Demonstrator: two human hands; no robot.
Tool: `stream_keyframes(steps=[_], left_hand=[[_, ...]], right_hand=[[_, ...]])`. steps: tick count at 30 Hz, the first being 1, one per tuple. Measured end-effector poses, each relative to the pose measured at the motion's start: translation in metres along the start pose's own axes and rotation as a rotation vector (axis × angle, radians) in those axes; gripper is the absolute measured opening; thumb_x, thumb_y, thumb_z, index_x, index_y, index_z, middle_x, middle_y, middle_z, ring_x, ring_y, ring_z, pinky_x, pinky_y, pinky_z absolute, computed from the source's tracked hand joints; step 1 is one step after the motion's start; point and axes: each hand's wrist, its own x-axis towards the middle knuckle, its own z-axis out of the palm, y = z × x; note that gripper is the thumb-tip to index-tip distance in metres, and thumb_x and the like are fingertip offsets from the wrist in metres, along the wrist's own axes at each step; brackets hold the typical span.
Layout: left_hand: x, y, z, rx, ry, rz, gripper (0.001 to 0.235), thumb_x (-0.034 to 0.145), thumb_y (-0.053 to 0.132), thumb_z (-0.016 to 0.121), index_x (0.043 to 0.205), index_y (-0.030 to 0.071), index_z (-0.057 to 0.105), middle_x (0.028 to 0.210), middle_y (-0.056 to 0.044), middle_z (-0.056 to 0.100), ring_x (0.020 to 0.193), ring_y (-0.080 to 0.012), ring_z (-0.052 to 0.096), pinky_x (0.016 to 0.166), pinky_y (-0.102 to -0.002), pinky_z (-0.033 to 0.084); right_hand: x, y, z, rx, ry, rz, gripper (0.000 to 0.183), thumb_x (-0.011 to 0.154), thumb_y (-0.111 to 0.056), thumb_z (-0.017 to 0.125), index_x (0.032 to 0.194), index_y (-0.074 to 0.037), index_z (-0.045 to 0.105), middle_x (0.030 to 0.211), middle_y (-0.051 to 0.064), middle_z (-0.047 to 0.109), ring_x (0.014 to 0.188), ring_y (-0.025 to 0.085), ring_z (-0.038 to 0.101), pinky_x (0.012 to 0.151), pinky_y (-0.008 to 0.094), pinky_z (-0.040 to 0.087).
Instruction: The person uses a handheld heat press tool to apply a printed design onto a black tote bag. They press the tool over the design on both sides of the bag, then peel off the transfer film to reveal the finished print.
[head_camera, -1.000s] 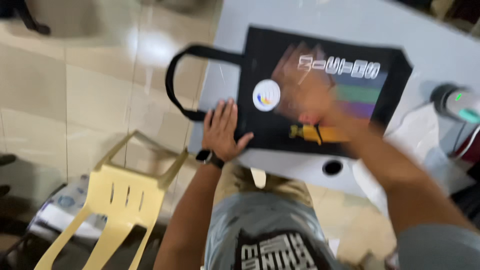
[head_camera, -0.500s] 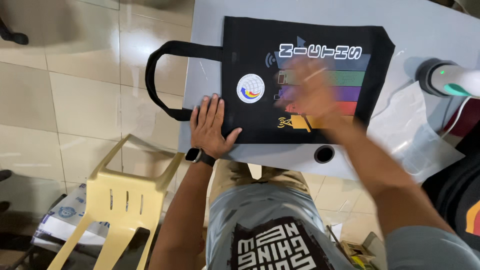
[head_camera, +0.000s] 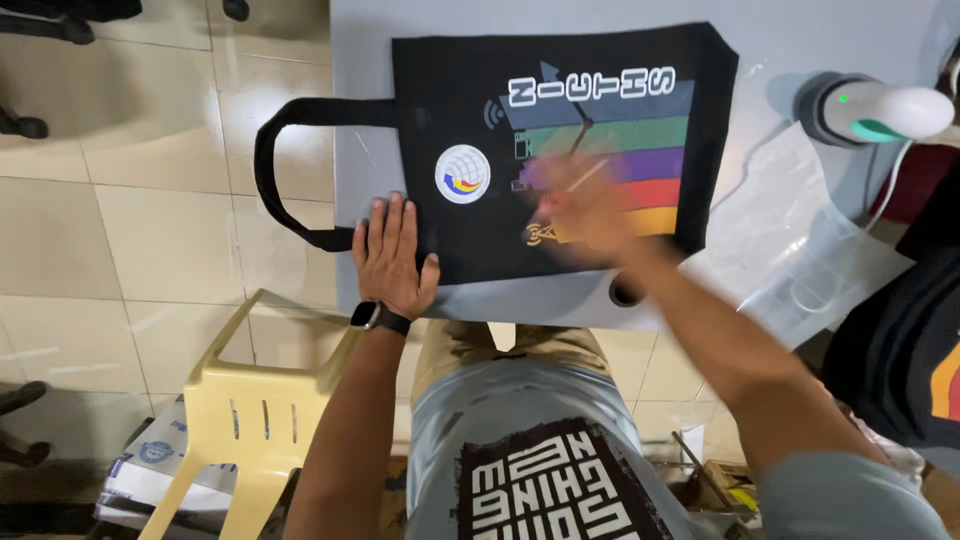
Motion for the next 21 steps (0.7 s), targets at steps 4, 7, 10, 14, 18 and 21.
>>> stream_keyframes(steps=[4, 7, 10, 14, 18, 21], left_hand=[[0.0, -0.003, 0.004, 0.029, 0.047, -0.005, 0.082, 0.088, 0.036, 0.055, 0.162, 0.009, 0.034, 0.169, -0.014, 0.029, 0.154, -0.0382, 0.025, 0.121, -0.056, 0.013], [0.001, 0.001, 0.006, 0.046, 0.066, 0.004, 0.083, 0.085, 0.036, 0.056, 0.161, 0.007, 0.036, 0.167, -0.014, 0.032, 0.152, -0.0376, 0.028, 0.119, -0.055, 0.017], [0.006, 0.0, 0.005, 0.078, 0.105, -0.022, 0.08, 0.085, 0.037, 0.056, 0.158, 0.008, 0.043, 0.162, -0.012, 0.039, 0.145, -0.0347, 0.036, 0.113, -0.053, 0.023], [0.036, 0.021, 0.007, 0.066, 0.241, -0.278, 0.071, 0.086, 0.037, 0.068, 0.148, 0.005, 0.057, 0.117, -0.016, 0.065, 0.102, -0.0362, 0.066, 0.085, -0.05, 0.048], [0.076, 0.009, 0.025, -0.213, 0.019, -0.743, 0.063, 0.084, 0.056, 0.075, 0.132, 0.016, 0.067, 0.111, -0.008, 0.07, 0.105, -0.0344, 0.07, 0.09, -0.047, 0.053], [0.081, 0.001, 0.033, -0.232, -0.144, -0.832, 0.067, 0.083, 0.07, 0.069, 0.125, 0.018, 0.073, 0.119, -0.011, 0.072, 0.116, -0.0364, 0.068, 0.096, -0.048, 0.054]], right_hand=[[-0.013, 0.051, -0.019, -0.874, 0.277, 0.151, 0.082, 0.099, -0.044, 0.075, 0.154, 0.005, 0.04, 0.157, 0.038, 0.026, 0.145, 0.058, 0.022, 0.119, 0.067, 0.01], [-0.048, -0.013, 0.051, -0.591, 0.05, -0.146, 0.062, 0.095, -0.051, 0.068, 0.143, -0.014, 0.055, 0.156, 0.02, 0.043, 0.147, 0.044, 0.035, 0.123, 0.063, 0.018], [-0.07, -0.038, 0.042, -0.468, 0.101, -0.114, 0.049, 0.098, -0.038, 0.063, 0.139, -0.011, 0.061, 0.149, 0.018, 0.054, 0.145, 0.042, 0.042, 0.124, 0.06, 0.024], [-0.091, 0.049, -0.07, -0.643, 0.918, 0.337, 0.055, 0.106, -0.021, 0.069, 0.144, 0.011, 0.047, 0.135, 0.036, 0.056, 0.129, 0.054, 0.052, 0.113, 0.057, 0.036], [-0.103, 0.148, -0.117, -0.611, 0.785, 0.777, 0.073, 0.096, -0.05, 0.08, 0.146, -0.004, 0.052, 0.11, 0.013, 0.064, 0.112, 0.038, 0.066, 0.096, 0.049, 0.053], [-0.105, 0.164, -0.119, -0.437, 0.616, 1.137, 0.059, 0.085, -0.079, 0.071, 0.13, -0.042, 0.065, 0.107, -0.015, 0.073, 0.105, 0.012, 0.071, 0.087, 0.028, 0.058]])
